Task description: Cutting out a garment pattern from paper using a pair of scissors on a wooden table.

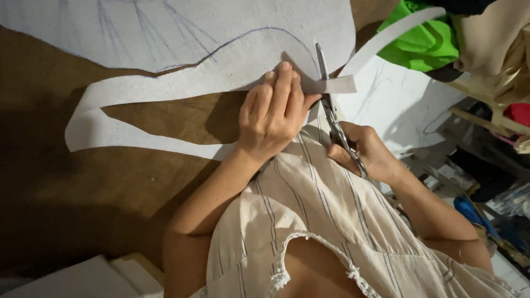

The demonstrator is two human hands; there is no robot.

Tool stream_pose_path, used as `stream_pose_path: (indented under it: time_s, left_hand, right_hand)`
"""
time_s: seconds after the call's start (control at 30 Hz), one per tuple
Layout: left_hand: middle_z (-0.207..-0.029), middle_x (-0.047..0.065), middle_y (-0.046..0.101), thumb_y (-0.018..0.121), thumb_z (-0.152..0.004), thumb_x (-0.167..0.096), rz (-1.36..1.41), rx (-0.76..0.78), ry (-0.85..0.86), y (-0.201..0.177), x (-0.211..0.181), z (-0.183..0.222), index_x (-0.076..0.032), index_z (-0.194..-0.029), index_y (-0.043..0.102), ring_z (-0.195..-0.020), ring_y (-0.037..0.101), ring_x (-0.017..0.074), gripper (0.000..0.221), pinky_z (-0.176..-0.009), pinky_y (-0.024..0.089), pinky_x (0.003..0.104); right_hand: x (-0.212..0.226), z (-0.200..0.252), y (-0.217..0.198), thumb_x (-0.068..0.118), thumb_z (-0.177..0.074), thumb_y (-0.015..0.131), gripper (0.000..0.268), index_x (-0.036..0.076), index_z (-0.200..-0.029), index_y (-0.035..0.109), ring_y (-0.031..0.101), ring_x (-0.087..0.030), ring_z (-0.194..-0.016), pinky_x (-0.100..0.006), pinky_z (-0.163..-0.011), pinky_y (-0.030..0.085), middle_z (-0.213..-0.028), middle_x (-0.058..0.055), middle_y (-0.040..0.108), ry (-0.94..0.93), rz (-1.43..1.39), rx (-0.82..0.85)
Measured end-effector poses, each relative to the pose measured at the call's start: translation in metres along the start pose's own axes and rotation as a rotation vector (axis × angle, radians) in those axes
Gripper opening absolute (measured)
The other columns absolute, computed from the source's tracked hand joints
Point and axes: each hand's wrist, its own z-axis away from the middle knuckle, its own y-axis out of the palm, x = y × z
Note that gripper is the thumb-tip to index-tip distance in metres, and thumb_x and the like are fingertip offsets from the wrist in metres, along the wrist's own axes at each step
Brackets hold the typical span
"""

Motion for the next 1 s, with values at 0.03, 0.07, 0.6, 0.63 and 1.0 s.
stream_pose_path:
  time_s: [0.03, 0.07, 0.6, 0.63, 1.0]
  left_hand:
    - [-0.128, 0.014, 0.067, 0.057, -0.112, -0.043, -0.002, -0.003, -0.004, 0.000, 0.000, -0.002, -0.004, -0.103, 0.081, -0.089, 0.075, 0.0237, 0.047, -0.074, 0.063, 0.033]
    - [-0.125, 0.013, 0.069, 0.056, -0.111, -0.042, 0.007, -0.014, -0.007, -0.001, 0.000, -0.004, -0.005, -0.100, 0.081, -0.087, 0.074, 0.0228, 0.046, -0.072, 0.062, 0.032]
    - [-0.118, 0.012, 0.072, 0.054, -0.111, -0.040, -0.013, -0.024, 0.007, -0.009, 0.004, -0.015, -0.004, -0.097, 0.080, -0.082, 0.070, 0.0206, 0.047, -0.070, 0.059, 0.029]
    - [-0.118, 0.012, 0.072, 0.054, -0.111, -0.040, -0.013, -0.024, 0.008, -0.010, 0.004, -0.016, -0.004, -0.097, 0.080, -0.082, 0.070, 0.0206, 0.047, -0.070, 0.059, 0.029]
    - [-0.103, 0.016, 0.075, 0.058, -0.103, -0.024, -0.122, -0.165, 0.034, 0.002, -0.001, -0.019, -0.003, -0.088, 0.076, -0.078, 0.070, 0.0230, 0.031, -0.072, 0.057, 0.029]
  right_hand:
    - [0.002, -0.002, 0.001, 0.050, -0.095, 0.060, 0.044, 0.010, -0.078, 0.052, 0.032, -0.007, -0.058, -0.028, -0.050, 0.023, -0.066, 0.005, 0.040, -0.001, 0.005, 0.002]
    - [0.004, -0.003, 0.001, 0.049, -0.095, 0.060, 0.044, 0.009, -0.078, 0.052, 0.034, -0.007, -0.056, -0.027, -0.049, 0.024, -0.063, 0.004, 0.042, -0.001, 0.008, -0.006]
    - [-0.001, -0.006, 0.003, 0.050, -0.097, 0.056, 0.051, 0.008, -0.071, 0.046, 0.035, -0.011, -0.059, -0.032, -0.053, 0.024, -0.071, -0.001, 0.039, -0.044, 0.079, -0.040]
    - [-0.002, -0.006, 0.003, 0.050, -0.097, 0.056, 0.051, 0.008, -0.071, 0.046, 0.035, -0.011, -0.059, -0.032, -0.053, 0.024, -0.071, -0.001, 0.039, -0.044, 0.078, -0.040]
    - [-0.025, -0.005, 0.000, 0.031, -0.094, 0.076, 0.035, 0.011, -0.070, 0.060, 0.045, -0.003, -0.051, -0.018, -0.042, 0.033, -0.051, 0.003, 0.054, -0.091, -0.067, -0.118]
